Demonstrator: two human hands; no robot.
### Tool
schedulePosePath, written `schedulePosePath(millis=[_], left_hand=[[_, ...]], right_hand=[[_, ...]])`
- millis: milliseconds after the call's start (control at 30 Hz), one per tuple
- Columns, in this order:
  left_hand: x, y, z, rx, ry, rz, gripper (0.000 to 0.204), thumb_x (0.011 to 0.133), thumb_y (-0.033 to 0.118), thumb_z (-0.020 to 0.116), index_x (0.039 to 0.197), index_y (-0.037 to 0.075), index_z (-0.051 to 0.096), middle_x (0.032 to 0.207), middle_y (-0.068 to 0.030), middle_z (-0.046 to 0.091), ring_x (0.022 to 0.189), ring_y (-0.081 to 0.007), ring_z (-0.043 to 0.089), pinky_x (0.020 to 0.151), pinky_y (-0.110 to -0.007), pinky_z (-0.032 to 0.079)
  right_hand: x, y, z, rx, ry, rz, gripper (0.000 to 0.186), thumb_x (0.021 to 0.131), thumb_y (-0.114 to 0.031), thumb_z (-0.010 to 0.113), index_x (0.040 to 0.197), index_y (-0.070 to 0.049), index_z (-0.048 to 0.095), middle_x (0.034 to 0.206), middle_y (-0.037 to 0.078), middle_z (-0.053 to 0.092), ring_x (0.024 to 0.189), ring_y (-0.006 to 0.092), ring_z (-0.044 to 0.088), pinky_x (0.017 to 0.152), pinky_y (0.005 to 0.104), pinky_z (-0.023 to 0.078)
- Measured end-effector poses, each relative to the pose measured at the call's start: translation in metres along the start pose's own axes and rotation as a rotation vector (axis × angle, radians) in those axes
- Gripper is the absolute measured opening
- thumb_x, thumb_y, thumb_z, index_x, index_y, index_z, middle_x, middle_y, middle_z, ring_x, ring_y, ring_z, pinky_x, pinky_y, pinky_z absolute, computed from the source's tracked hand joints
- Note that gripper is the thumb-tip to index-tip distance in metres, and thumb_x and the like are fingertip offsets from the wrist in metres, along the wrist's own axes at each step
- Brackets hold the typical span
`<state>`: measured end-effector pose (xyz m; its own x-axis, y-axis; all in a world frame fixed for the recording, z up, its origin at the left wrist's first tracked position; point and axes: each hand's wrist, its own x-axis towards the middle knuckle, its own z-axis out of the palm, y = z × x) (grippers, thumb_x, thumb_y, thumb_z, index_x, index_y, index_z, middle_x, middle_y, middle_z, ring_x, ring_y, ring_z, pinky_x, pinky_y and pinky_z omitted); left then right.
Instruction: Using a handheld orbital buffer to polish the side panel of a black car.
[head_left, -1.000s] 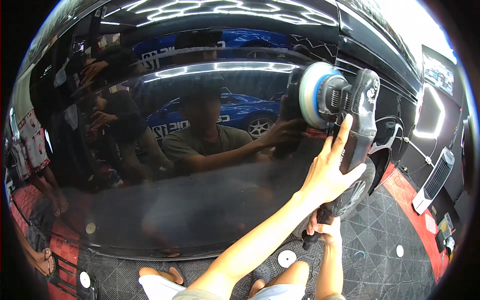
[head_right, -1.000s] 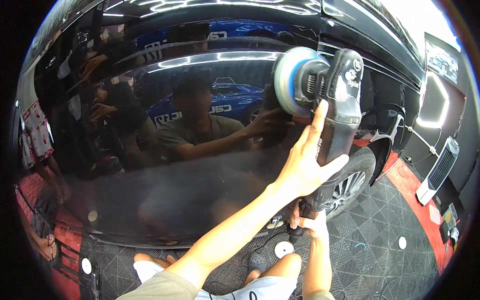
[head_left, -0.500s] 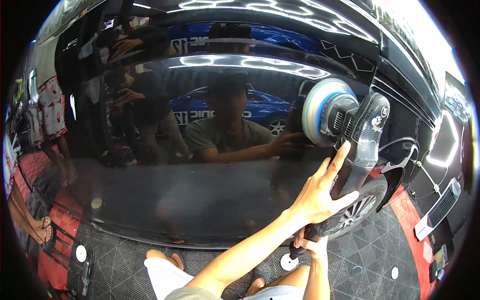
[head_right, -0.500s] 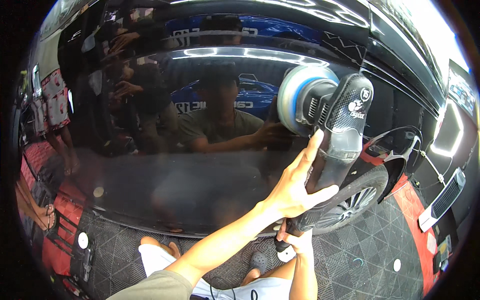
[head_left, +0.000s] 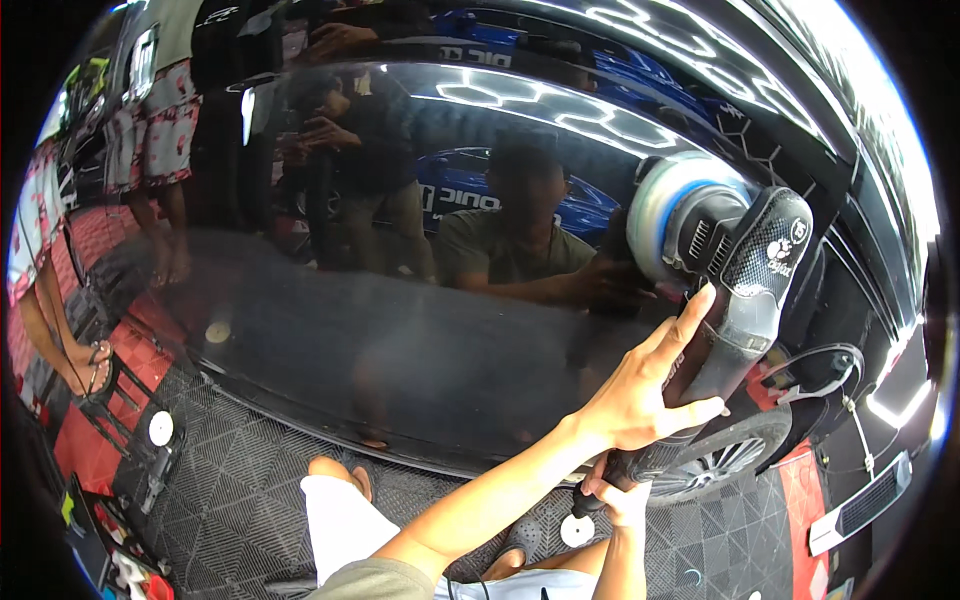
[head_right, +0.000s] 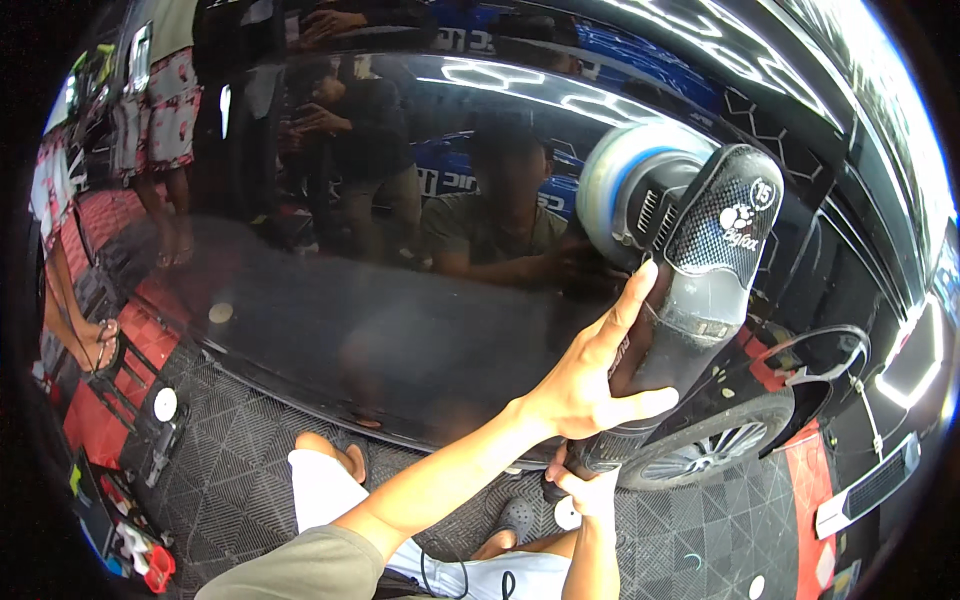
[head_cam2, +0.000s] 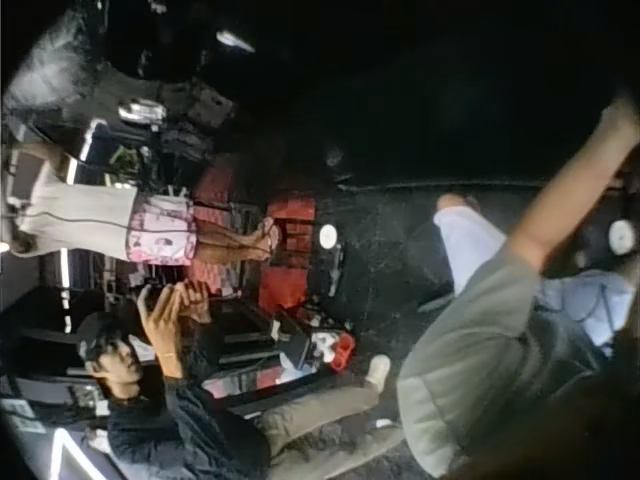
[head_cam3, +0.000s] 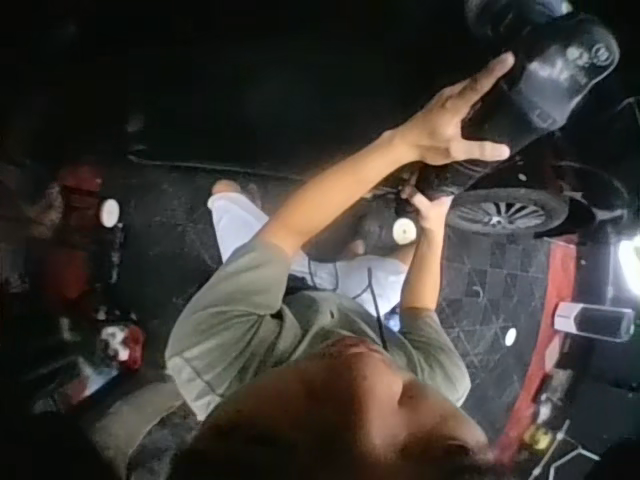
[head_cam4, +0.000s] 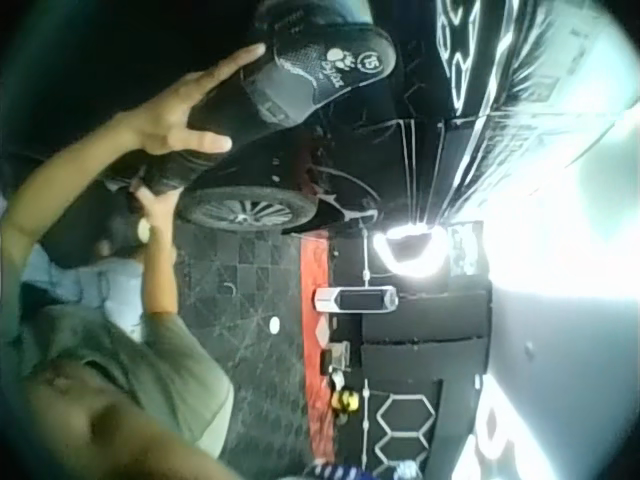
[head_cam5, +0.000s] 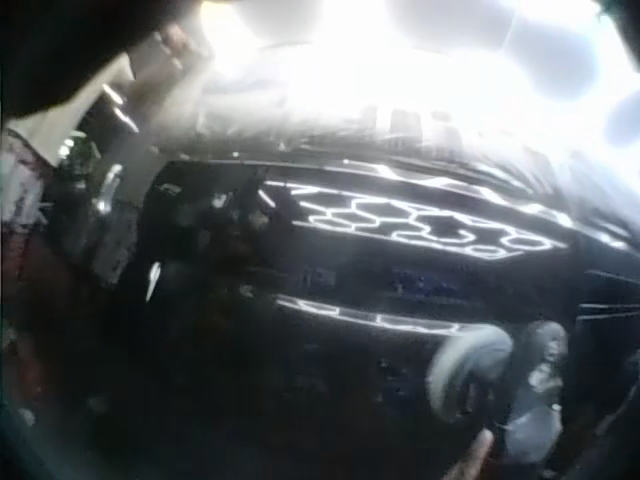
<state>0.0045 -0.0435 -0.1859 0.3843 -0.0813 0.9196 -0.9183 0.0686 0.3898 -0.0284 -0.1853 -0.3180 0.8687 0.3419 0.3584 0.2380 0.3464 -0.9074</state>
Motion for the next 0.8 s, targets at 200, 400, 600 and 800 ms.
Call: schedulePosePath(millis=[200,400,600,800], left_hand=[[-0.006,0.009,-0.014,-0.008,0.014,-0.013,0.112,0.072,0.012,0.079,0.154,0.016,0.003,0.154,-0.0199,0.024,0.141,-0.0323,0.028,0.115,-0.039,0.021],[-0.006,0.014,-0.012,0.004,0.009,-0.022,0.115,0.072,0.01,0.078,0.154,0.016,-0.001,0.152,-0.0194,0.028,0.137,-0.0303,0.034,0.113,-0.038,0.024],[-0.012,0.019,-0.02,0.096,-0.013,-0.01,0.121,0.07,0.011,0.08,0.153,0.016,-0.008,0.158,-0.0199,0.012,0.145,-0.0325,0.016,0.116,-0.04,0.016],[-0.035,0.037,-0.076,-0.05,0.108,-0.007,0.118,0.071,0.006,0.077,0.153,0.017,-0.007,0.147,-0.0206,0.037,0.133,-0.0297,0.04,0.109,-0.038,0.031]], right_hand=[[-0.001,0.005,0.012,0.022,-0.016,0.005,0.04,0.062,0.013,0.066,0.098,0.005,0.049,0.073,0.013,0.057,0.061,0.0214,0.059,0.056,0.0324,0.052],[-0.002,0.0,0.017,0.085,0.011,0.053,0.046,0.061,0.017,0.064,0.103,0.006,0.048,0.075,0.014,0.057,0.063,0.0211,0.059,0.056,0.0328,0.052],[-0.003,-0.004,0.026,-0.059,-0.021,0.013,0.015,0.066,0.009,0.068,0.077,0.001,0.061,0.071,0.007,0.063,0.06,0.0162,0.06,0.057,0.0296,0.051],[0.003,0.032,0.069,-0.177,-0.126,-0.047,0.053,0.063,0.004,0.073,0.105,0.0,0.04,0.087,0.01,0.057,0.074,0.019,0.058,0.066,0.0317,0.049]])
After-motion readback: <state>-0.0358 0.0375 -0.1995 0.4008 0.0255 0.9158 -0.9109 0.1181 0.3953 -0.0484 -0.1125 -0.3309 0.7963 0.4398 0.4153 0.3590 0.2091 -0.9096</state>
